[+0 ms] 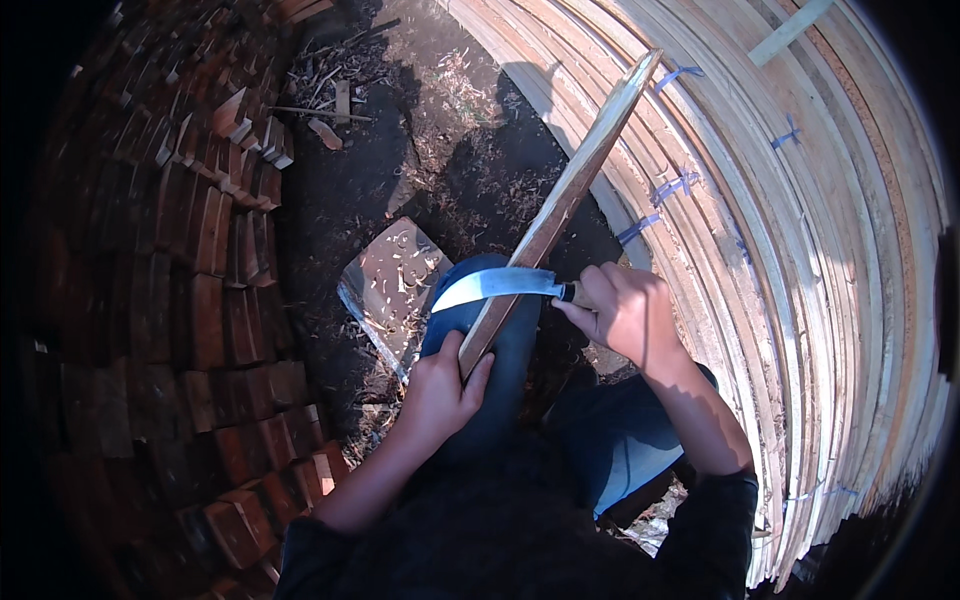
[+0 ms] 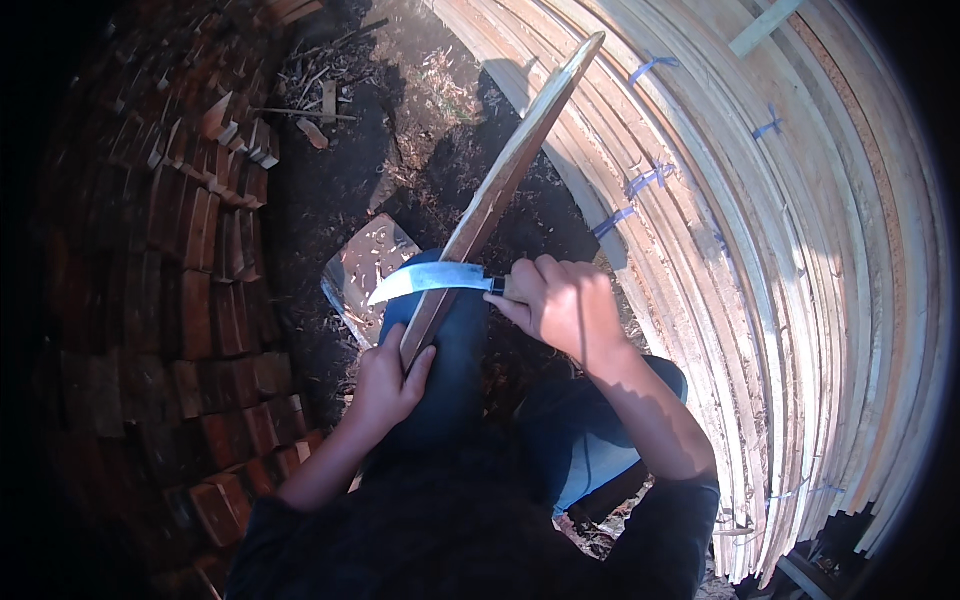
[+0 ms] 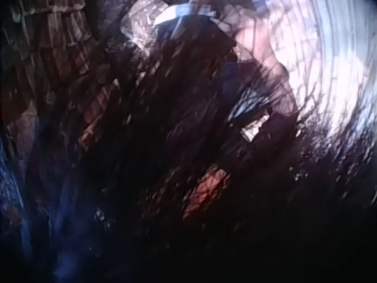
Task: The person sits on the ground and uses a curved knife to shave thin strips from a long wooden stick. They hold the stick with their left hand and scrape along its length with the knife in their right hand, creating wood shavings that fall to the ground.
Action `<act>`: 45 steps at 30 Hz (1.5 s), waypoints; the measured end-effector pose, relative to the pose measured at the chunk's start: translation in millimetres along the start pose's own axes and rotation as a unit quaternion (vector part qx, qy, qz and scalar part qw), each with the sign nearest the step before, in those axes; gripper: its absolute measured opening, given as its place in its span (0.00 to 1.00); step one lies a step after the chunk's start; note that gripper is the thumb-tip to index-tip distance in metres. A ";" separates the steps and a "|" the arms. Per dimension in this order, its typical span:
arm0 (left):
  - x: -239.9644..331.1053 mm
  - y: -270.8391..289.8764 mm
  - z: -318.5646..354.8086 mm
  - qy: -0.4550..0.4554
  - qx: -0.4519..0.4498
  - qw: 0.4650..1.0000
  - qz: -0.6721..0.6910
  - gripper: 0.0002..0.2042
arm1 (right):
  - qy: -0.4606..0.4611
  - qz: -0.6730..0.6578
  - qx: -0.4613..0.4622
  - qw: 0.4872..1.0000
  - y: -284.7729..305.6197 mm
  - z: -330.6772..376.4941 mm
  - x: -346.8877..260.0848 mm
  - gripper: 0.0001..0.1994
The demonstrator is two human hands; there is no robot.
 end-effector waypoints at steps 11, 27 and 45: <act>-0.4 1.7 -4.2 -0.036 0.014 0.999 -0.015 0.16 | -0.073 -0.030 0.072 0.994 -3.5 -4.0 24.0 0.18; -2.7 1.8 -5.0 -0.017 0.013 1.000 0.003 0.13 | -0.046 -0.054 0.082 0.994 -31.3 14.6 12.5 0.13; 5.7 -1.2 -8.1 -0.005 0.006 1.000 -0.015 0.19 | -0.034 -0.064 -0.035 0.997 -15.6 26.7 -6.9 0.22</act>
Point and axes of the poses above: each hand's wrist, its own z-axis away from the middle knuckle, its own y-axis out of the back of the hand, x = y × z, the point moved 5 cm from there along -z, towards the middle knuckle, and after that the axes turned 14 degrees about -y, right-handed, at the moved point
